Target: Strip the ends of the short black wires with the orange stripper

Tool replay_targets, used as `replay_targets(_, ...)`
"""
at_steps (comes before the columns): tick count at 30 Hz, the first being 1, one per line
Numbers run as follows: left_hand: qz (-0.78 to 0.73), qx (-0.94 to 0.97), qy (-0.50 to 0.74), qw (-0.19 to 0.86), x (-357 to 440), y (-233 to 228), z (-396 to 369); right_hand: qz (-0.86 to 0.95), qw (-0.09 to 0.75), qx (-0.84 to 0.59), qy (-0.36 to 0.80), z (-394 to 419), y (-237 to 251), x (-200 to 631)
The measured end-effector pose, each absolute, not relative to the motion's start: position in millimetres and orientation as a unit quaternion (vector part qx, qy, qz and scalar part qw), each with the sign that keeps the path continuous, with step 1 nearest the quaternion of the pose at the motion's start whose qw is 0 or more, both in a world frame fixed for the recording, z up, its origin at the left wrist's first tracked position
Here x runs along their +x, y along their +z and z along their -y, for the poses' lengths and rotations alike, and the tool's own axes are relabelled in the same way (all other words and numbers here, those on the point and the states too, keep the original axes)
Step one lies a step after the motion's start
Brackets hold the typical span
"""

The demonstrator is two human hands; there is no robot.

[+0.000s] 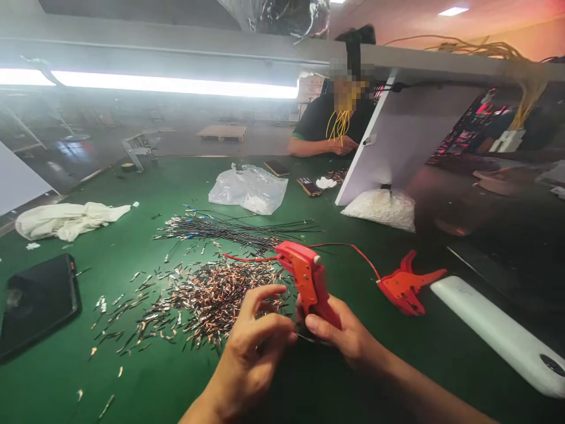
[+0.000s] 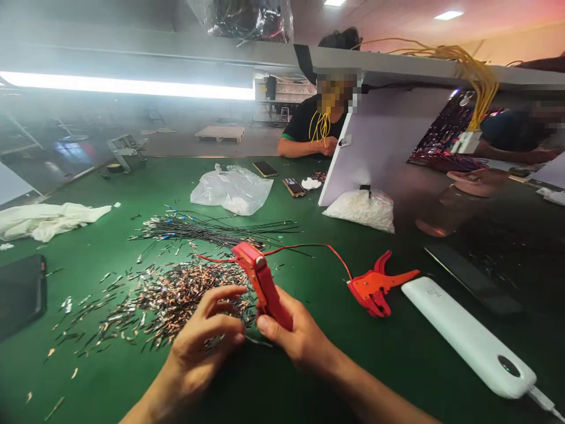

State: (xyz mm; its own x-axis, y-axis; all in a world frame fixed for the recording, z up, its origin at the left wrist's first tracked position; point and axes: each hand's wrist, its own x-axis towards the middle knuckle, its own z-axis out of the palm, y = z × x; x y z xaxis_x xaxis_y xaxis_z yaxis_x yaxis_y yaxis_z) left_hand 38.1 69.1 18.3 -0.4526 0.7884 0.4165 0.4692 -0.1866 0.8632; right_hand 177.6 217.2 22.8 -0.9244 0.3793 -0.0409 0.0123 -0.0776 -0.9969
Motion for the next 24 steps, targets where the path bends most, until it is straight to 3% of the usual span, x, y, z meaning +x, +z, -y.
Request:
replay_targets(6,-0.563,0.464,0.578,0.365,54.8,16.5,-71.2,0.581,0.089,-0.109,0.801,-207.9,19.9,178.1)
replay_targets(15,-0.501,0.397,0.591,0.493,51.9,20.4,-74.4,0.679,0.098,-0.205,0.698,-200.2,23.6,180.4)
replay_targets(20,-0.379,0.278,0.559,0.683,45.6,13.4,-69.3,0.551,0.011,-0.192,0.812,-190.3,18.7,181.6)
replay_targets(24,-0.291,0.214,0.584,0.727,57.6,2.1,-70.1,0.429,-0.002,-0.173,0.887,-192.8,9.9,181.0)
